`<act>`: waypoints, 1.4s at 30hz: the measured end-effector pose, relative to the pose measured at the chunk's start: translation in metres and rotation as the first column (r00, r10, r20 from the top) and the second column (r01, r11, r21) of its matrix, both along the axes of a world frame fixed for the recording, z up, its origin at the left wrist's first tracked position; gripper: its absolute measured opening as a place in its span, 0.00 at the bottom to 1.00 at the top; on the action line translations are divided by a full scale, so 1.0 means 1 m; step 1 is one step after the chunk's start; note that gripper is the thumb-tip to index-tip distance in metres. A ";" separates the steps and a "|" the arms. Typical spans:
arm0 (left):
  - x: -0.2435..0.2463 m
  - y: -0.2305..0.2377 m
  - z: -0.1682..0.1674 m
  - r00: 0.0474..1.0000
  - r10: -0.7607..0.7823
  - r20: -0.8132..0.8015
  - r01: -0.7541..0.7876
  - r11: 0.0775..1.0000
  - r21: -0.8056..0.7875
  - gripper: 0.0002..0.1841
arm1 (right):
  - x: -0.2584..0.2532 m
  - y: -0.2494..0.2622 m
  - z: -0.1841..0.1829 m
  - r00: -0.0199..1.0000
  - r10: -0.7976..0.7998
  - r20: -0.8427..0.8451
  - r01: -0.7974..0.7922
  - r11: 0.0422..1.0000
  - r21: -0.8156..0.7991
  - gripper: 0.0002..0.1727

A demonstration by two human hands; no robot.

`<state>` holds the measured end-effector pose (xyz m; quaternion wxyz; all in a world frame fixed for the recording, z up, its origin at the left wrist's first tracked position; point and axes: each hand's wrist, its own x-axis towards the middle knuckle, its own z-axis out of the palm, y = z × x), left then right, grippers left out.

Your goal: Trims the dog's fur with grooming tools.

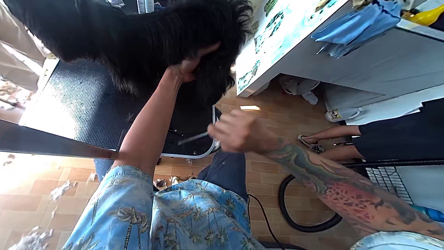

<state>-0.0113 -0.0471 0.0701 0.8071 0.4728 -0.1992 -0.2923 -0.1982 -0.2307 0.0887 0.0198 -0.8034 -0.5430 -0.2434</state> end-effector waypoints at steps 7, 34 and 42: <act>-0.040 0.048 -0.052 0.982 0.182 -0.046 -0.187 0.962 -0.199 0.12 | 0.058 0.001 0.063 0.869 -0.475 0.138 0.378 0.817 0.436 0.13; -0.033 0.033 -0.019 0.892 0.450 0.038 -0.451 0.892 0.012 0.13 | 0.076 0.012 0.025 0.832 -0.510 0.217 0.521 0.853 0.006 0.09; -0.029 0.031 -0.018 0.763 0.622 0.174 -0.646 0.741 0.184 0.26 | 0.036 -0.003 -0.017 0.971 -0.238 -0.005 0.230 0.946 -0.228 0.07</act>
